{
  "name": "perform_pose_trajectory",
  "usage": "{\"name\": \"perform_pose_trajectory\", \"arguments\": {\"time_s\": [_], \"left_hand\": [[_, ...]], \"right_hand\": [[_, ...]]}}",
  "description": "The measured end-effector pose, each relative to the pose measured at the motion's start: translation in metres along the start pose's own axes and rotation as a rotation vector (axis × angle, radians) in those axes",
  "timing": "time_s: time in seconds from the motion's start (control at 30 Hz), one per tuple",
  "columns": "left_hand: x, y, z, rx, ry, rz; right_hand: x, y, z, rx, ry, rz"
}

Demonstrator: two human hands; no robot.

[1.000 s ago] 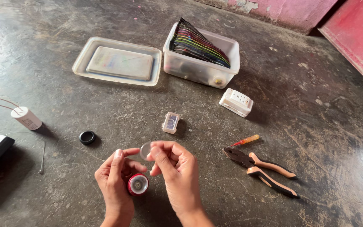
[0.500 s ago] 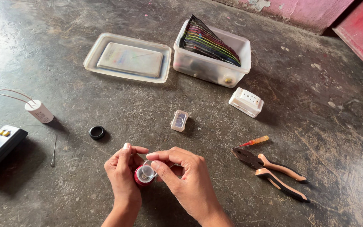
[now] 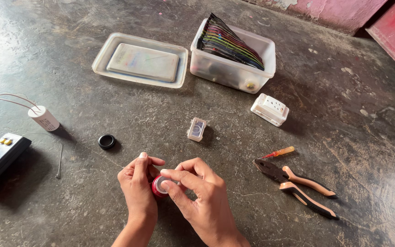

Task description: The person assembles a small red flashlight by inserting a battery and screwing on the cap. They then test the flashlight and place it on the floor. The person also opens a small container and a larger plastic box containing various tools.

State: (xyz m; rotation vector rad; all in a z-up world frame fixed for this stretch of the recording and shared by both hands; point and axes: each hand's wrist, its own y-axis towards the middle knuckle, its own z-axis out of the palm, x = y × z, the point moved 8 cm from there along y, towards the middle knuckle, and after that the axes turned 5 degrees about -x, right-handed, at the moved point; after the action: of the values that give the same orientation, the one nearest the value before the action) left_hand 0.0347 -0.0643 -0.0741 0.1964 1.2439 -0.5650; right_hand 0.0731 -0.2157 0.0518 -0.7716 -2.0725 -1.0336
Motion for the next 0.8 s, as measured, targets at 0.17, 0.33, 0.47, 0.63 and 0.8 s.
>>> {"name": "perform_pose_trajectory", "arguments": {"time_s": [0.17,0.33,0.47,0.63,0.8], "left_hand": [[0.001,0.000,0.002,0.015,-0.035,-0.027],[0.004,0.000,0.000,0.019,-0.024,-0.034],[0.004,0.001,0.001,0.026,-0.047,-0.036],[0.003,-0.002,0.001,0.007,0.014,-0.018],[-0.003,-0.007,0.006,0.065,-0.047,-0.098]], "right_hand": [[0.007,-0.007,-0.002,-0.033,-0.056,-0.142],[-0.007,-0.010,0.006,-0.015,0.059,0.017],[-0.010,-0.008,0.004,-0.027,0.094,0.021],[-0.015,-0.011,0.003,-0.013,0.121,0.054],[-0.026,-0.014,0.009,-0.035,0.240,0.143]]}}
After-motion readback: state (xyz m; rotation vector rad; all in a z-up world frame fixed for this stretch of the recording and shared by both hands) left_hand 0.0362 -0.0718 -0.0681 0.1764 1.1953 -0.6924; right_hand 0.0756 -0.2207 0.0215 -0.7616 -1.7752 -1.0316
